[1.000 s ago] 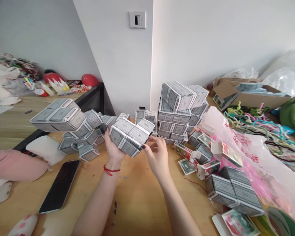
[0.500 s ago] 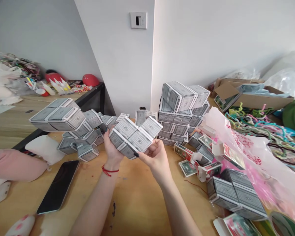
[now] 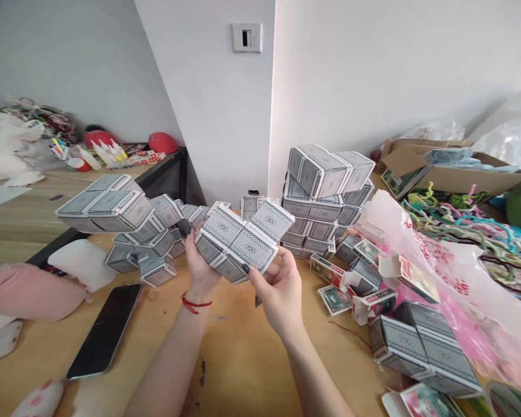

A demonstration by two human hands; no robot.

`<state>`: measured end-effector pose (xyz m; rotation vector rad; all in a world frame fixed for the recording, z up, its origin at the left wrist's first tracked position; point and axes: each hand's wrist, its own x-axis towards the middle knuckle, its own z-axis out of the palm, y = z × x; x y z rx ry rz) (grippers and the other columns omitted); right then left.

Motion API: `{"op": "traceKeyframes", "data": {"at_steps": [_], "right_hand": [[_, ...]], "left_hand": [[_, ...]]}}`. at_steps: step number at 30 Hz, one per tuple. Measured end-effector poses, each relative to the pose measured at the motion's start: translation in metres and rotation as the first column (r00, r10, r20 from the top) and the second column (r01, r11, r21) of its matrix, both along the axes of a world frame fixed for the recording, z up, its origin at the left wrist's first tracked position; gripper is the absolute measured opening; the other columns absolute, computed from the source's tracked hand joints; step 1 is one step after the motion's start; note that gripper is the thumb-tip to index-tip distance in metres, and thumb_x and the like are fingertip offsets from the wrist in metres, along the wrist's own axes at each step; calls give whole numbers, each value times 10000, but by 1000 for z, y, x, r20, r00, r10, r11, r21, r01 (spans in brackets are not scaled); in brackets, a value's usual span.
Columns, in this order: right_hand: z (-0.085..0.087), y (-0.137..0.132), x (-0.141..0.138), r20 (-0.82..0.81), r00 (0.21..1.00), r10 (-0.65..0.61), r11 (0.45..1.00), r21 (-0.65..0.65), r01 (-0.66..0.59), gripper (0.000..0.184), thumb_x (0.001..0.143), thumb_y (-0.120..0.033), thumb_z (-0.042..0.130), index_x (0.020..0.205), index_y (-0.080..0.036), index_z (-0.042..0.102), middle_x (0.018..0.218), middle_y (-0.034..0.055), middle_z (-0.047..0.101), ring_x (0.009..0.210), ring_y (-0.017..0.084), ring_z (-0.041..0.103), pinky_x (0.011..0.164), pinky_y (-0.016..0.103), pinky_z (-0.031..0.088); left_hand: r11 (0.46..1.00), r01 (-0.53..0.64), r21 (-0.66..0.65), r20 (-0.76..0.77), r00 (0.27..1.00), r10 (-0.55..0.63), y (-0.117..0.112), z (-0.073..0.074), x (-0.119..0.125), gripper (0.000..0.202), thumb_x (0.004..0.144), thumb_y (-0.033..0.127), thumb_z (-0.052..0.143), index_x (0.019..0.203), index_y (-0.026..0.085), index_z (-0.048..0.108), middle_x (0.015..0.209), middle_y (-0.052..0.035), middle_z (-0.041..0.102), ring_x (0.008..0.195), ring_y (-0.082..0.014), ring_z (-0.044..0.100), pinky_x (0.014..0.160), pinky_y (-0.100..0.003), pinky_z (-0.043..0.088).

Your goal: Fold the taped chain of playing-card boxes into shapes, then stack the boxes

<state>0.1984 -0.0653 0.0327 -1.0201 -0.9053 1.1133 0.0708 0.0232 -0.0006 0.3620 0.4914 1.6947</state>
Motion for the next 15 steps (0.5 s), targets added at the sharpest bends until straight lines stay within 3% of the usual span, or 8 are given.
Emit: {"op": "traceKeyframes", "data": {"at_steps": [10,15], "right_hand": [[-2,0,-4,-30,999,10,999,32,-9,365,731,-269,736,969,-230,461,602,-64,650,378,33,418,337,127,330],[-2,-2,-4,-67,997,40,998,56,-36,376,742,-265,734,988,-240,450,755,-11,722,552,86,612,433,148,432]], "left_hand": [[1000,-6,0,-7,1000,6,2,0,-5,229,812,421,540,838,218,642,787,17,672,759,-156,638,717,-269,481],[997,52,-51,-18,998,-53,4,-4,-6,326,812,473,515,939,203,648,908,-33,693,867,-203,651,763,-306,485]]}}
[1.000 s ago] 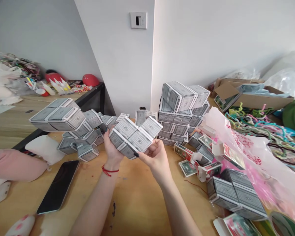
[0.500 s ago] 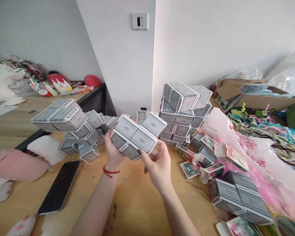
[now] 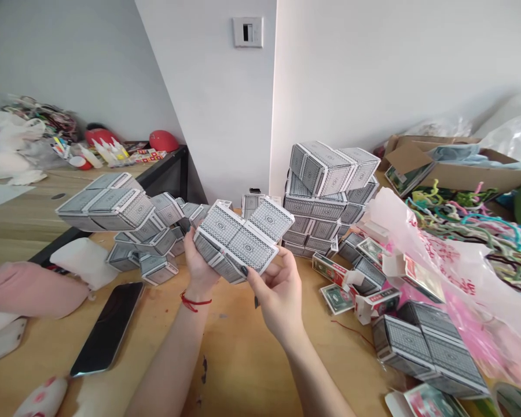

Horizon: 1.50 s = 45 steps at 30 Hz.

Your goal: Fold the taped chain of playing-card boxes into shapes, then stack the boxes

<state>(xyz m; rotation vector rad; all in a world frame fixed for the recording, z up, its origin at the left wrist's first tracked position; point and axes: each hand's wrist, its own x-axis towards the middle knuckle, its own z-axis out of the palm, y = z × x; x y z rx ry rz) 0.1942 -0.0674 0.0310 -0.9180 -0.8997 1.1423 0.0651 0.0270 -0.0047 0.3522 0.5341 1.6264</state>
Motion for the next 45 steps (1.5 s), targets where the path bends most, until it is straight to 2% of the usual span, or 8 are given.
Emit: {"op": "traceKeyframes", "data": {"at_steps": [5,12,17,23,27,37,41,45], "right_hand": [[4,-2,1,-2,1000,-2,1000,3,2,355,755,-258,727,989,-237,462,801,5,739,647,100,664,538,167,493],[6,-4,1,-2,1000,-4,1000,-29,4,368,739,-270,741,986,-231,471,783,15,741,554,87,623,425,146,422],[8,-4,1,-17,1000,13,1000,-21,-13,369,745,-265,739,994,-235,468,825,21,746,696,120,682,617,211,533],[9,-6,2,34,999,-6,1000,-20,7,383,752,-286,730,1009,-235,451,800,24,740,593,120,653,473,190,465],[8,-6,1,44,999,-19,1000,-7,19,390,752,-301,727,1013,-244,443,805,23,736,572,134,648,474,221,481],[8,-6,0,76,990,-122,992,-20,123,395,728,-251,744,998,-242,456,742,-15,715,609,134,657,568,242,525],[4,-3,1,8,987,-163,986,-43,163,413,694,-237,761,1002,-215,488,937,53,728,842,175,685,758,313,547],[0,-2,0,72,975,-208,978,-2,209,428,688,-224,755,1007,-219,470,988,68,707,923,190,669,848,356,519]], "left_hand": [[999,31,-8,-16,999,-31,0,0,2,372,813,497,501,1000,206,639,991,-55,690,935,-234,649,823,-352,488],[999,29,-39,-13,999,-30,-1,3,1,379,814,497,493,1000,203,644,992,-61,694,961,-248,644,840,-369,493],[999,21,-35,-27,999,-22,-2,6,1,370,805,496,506,980,203,647,977,-56,697,951,-246,645,821,-358,494],[1000,17,-15,-30,999,-17,-2,8,1,343,783,489,549,952,203,636,957,-39,692,883,-214,651,739,-302,488],[999,35,-29,-18,999,-36,-1,9,1,332,786,479,549,951,203,632,954,-36,691,859,-201,654,721,-286,482],[994,85,-68,-36,996,-87,0,7,8,267,810,415,540,912,188,638,856,-18,688,808,-186,657,763,-301,491],[995,74,-73,-48,996,-77,-2,6,13,272,813,417,535,911,185,636,847,-18,686,815,-190,659,769,-305,491],[995,74,-70,-54,996,-78,-3,5,14,275,823,419,520,920,188,635,867,-23,688,834,-196,659,774,-309,490]]}}
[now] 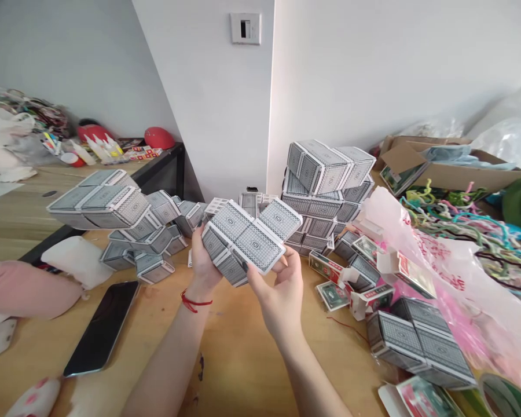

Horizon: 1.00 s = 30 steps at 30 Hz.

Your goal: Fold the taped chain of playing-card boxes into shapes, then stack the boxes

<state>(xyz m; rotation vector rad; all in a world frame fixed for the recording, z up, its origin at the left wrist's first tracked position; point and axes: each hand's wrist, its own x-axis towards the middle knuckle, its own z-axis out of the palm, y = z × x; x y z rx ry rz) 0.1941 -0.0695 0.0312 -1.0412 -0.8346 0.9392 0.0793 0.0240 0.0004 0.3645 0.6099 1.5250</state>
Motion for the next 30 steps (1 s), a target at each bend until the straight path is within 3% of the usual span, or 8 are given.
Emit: {"op": "traceKeyframes", "data": {"at_steps": [10,30], "right_hand": [[-3,0,-7,81,992,-97,993,82,90,463,694,-232,734,1046,-243,433,1023,77,649,958,203,642,825,358,521],[0,-6,-9,125,988,-93,989,125,78,453,729,-226,710,1066,-263,410,964,56,662,936,204,654,786,341,529]], "left_hand": [[1000,8,-4,56,998,-8,1,-5,7,214,794,392,564,866,198,619,811,0,670,840,-187,648,767,-290,486],[1000,26,12,9,1000,-26,2,-7,6,245,798,420,556,869,193,613,793,4,666,749,-174,645,739,-298,488]]}}
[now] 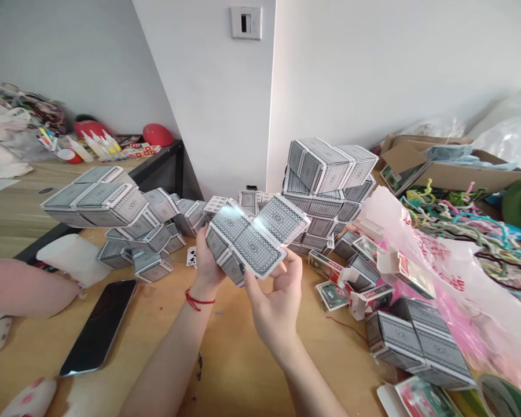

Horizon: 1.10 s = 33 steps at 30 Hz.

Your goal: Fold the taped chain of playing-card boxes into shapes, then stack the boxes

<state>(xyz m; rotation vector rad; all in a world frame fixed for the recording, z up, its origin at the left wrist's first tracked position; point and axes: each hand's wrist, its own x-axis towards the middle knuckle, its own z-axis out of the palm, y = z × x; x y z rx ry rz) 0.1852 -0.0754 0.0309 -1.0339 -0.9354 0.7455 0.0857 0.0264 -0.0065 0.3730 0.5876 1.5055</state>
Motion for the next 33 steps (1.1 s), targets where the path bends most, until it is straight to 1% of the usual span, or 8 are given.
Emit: {"op": "traceKeyframes", "data": {"at_steps": [3,8,11,14,18,23,29,33], "right_hand": [[-3,-1,0,67,998,-22,1000,23,21,450,731,-194,699,1070,-265,412,968,52,659,959,204,650,802,344,523],[-6,-4,0,184,979,-82,995,70,70,449,735,-163,695,1065,-278,414,865,13,670,827,182,670,807,359,511],[-8,-6,0,240,964,-116,992,83,98,448,737,-169,700,1068,-284,420,840,11,679,852,198,677,830,379,506],[-9,-6,1,261,960,-105,990,113,78,451,745,-154,692,1080,-289,423,858,17,682,852,202,683,841,389,508],[-7,-3,3,195,978,-79,992,112,58,473,741,-154,691,1104,-277,415,924,37,668,880,196,673,868,392,502],[-1,4,9,3,1000,-8,1000,14,8,502,753,-222,682,1160,-247,389,1038,90,635,896,192,658,801,371,538],[1,7,13,-24,998,-59,998,-23,59,559,680,-226,735,1129,-244,402,1130,104,579,1067,232,597,931,430,489],[3,4,11,-53,996,-78,996,-35,77,550,681,-237,732,1121,-246,402,1126,110,581,1038,238,610,907,436,508]], "left_hand": [[1000,4,-11,-5,1000,-4,1,-1,1,249,814,421,535,883,194,612,817,-6,670,796,-185,645,720,-288,486],[999,37,-11,19,999,-37,0,1,3,242,835,399,502,853,185,613,811,-14,668,833,-199,644,736,-294,489],[998,65,-11,24,998,-65,-1,2,4,231,829,398,514,834,190,615,780,-6,661,830,-202,640,748,-298,482],[997,71,-21,19,997,-70,0,2,5,219,828,382,519,808,186,617,752,1,653,789,-184,630,732,-279,472],[994,109,3,28,994,-110,-2,2,8,245,836,387,503,780,172,606,777,-10,654,738,-166,615,697,-268,466],[999,41,3,11,999,-41,-7,7,8,216,845,377,495,848,190,603,776,7,641,719,-144,612,682,-249,472],[999,12,51,-11,1000,-12,-12,12,9,208,844,367,490,852,196,608,761,12,638,713,-135,611,664,-234,466],[997,24,74,-24,999,-23,-13,10,10,224,845,380,480,847,196,609,780,10,641,726,-135,610,672,-235,467]]}}
